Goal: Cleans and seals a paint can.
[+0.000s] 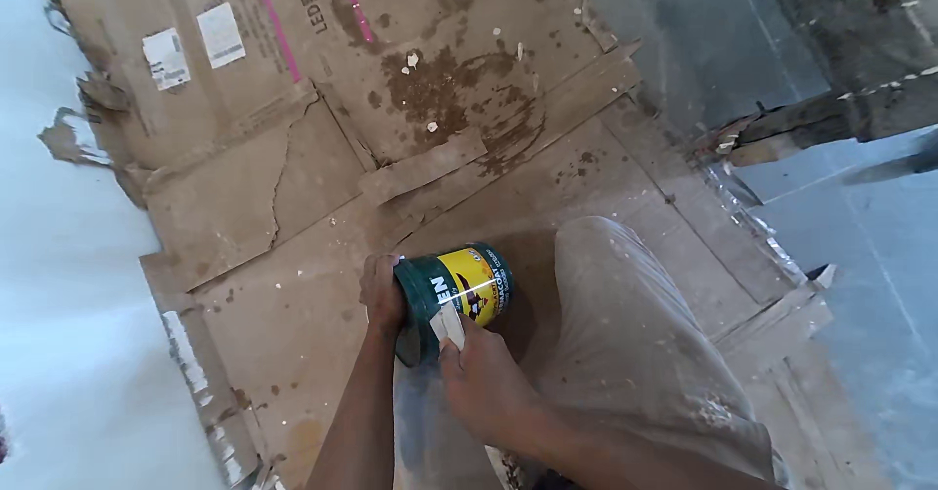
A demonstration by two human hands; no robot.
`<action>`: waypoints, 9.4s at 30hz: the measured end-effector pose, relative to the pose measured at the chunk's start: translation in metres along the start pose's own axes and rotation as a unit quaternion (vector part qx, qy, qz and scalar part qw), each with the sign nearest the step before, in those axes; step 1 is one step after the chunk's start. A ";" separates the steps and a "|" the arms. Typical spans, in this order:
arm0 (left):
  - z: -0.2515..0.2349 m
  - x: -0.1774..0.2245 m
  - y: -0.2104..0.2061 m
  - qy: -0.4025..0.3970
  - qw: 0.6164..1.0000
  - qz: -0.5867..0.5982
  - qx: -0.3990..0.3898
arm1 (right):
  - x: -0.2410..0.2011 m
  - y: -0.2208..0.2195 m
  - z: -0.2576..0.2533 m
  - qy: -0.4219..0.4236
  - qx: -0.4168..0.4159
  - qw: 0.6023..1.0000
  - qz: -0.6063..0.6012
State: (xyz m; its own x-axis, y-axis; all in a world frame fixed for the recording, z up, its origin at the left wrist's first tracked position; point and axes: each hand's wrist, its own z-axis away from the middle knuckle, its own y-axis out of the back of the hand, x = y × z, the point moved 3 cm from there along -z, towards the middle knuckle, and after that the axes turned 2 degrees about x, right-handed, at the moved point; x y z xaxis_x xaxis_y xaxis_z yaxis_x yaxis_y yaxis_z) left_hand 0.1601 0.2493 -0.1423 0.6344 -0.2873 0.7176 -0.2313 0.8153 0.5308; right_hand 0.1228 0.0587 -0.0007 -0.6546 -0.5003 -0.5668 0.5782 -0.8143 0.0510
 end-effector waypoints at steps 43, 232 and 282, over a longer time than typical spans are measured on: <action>0.007 0.020 -0.006 -0.152 0.986 0.057 -0.042 | 0.030 0.014 0.005 -0.008 0.101 0.994 -0.047; 0.041 0.047 -0.046 -0.255 0.963 0.074 -0.037 | 0.114 0.092 -0.041 0.022 -0.065 0.899 -0.432; 0.065 0.067 -0.076 -0.140 0.965 -0.212 0.061 | 0.102 0.154 -0.088 -0.034 -0.044 0.867 -0.495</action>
State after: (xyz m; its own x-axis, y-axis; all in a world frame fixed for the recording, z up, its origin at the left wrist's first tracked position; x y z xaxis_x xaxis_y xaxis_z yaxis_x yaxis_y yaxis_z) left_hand 0.1724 0.1352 -0.1057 0.4705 -0.7210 0.5086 -0.0912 0.5336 0.8408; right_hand 0.1878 -0.0914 -0.1230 -0.8764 0.4130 -0.2476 -0.2508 -0.8304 -0.4975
